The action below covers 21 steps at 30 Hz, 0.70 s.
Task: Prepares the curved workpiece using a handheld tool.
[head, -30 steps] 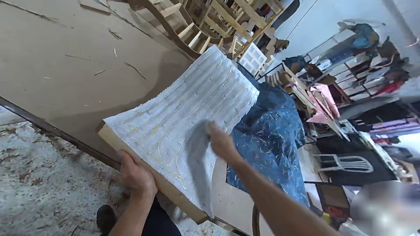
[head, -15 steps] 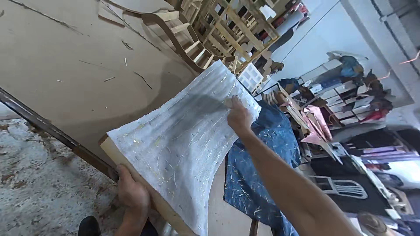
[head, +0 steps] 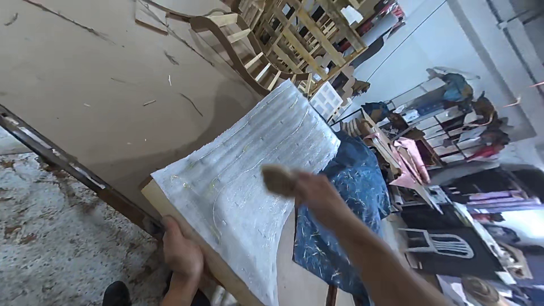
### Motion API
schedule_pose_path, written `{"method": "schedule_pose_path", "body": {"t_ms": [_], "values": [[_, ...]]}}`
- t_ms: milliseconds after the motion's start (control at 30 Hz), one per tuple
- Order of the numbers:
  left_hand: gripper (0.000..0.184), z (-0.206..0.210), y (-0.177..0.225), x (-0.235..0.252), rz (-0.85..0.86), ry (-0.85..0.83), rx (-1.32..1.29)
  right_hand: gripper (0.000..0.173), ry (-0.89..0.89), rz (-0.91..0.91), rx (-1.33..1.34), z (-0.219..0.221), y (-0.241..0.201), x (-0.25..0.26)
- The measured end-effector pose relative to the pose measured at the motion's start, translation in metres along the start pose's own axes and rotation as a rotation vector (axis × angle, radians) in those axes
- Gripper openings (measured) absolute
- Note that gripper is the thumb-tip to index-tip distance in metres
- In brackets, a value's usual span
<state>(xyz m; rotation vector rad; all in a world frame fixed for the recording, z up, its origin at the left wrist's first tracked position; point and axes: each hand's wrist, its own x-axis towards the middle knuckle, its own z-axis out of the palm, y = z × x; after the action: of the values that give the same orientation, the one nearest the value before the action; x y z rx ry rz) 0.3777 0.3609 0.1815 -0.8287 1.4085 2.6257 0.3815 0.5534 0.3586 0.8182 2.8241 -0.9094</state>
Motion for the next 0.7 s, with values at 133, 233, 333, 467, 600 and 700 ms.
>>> {"method": "schedule_pose_path", "body": {"t_ms": [133, 233, 333, 467, 600, 700], "values": [[0.052, 0.000, -0.002, 0.000, 0.078, -0.001, -0.014, 0.061, 0.388, -0.125, -0.655, -0.019, 0.094, 0.158], [0.052, 0.011, 0.006, -0.004, 0.070, 0.028, 0.028, 0.063, 0.181, -0.132, -0.674, 0.046, 0.111, 0.104], [0.052, 0.019, 0.011, -0.007, 0.065, 0.078, 0.081, 0.058, -0.262, 0.001, -0.447, 0.087, 0.052, -0.023], [0.056, -0.002, 0.000, -0.001, 0.070, 0.026, 0.023, 0.045, -0.569, -0.089, 0.052, 0.041, 0.010, -0.092], [0.055, 0.003, 0.008, -0.011, 0.022, 0.108, 0.122, 0.036, 0.141, -0.122, -0.346, -0.034, 0.027, 0.039], [0.051, 0.002, 0.003, -0.011, 0.052, 0.029, -0.008, 0.054, 0.454, -0.226, -0.649, -0.055, 0.083, 0.174]]}}
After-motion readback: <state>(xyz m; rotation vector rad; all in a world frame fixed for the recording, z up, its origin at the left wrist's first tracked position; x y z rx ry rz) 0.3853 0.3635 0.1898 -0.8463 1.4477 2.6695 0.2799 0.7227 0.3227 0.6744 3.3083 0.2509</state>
